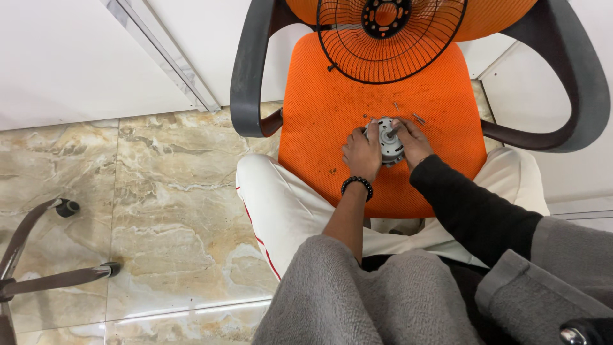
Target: The person reassembles an electric fan motor by hand, inserting the rotor into the stator, aligning the housing halves, and securing them with screws. The person handles the motor housing, rotor, stator, and screws.
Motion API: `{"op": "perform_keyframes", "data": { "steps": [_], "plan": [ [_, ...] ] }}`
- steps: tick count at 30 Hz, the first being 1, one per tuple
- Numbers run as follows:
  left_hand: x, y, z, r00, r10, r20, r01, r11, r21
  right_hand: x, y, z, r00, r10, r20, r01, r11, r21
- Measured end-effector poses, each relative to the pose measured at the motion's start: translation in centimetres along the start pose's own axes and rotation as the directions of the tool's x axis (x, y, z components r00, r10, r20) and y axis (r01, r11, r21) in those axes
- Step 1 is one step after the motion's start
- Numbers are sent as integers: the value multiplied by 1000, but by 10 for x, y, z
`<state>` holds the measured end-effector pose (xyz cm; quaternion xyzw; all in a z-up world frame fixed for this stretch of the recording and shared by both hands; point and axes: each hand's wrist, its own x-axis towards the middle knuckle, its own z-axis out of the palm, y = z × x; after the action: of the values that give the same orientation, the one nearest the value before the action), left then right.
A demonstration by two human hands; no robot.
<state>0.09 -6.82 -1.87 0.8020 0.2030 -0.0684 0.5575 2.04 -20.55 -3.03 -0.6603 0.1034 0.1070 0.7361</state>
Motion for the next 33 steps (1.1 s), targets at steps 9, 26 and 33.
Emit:
{"op": "perform_keyframes", "data": {
  "steps": [9, 26, 33],
  "plan": [
    [2, -16, 5, 997, 43, -71, -43, 999, 6, 9, 21, -4, 999, 19, -26, -22, 991, -130],
    [13, 24, -21, 991, -110, 73, 105, 993, 62, -6, -40, 9, 966, 258, -24, -259, 963, -68],
    [13, 32, -32, 996, -69, 65, 68, 997, 22, -15, -60, 11, 948, 317, -29, -318, 942, -107]
  ]
}}
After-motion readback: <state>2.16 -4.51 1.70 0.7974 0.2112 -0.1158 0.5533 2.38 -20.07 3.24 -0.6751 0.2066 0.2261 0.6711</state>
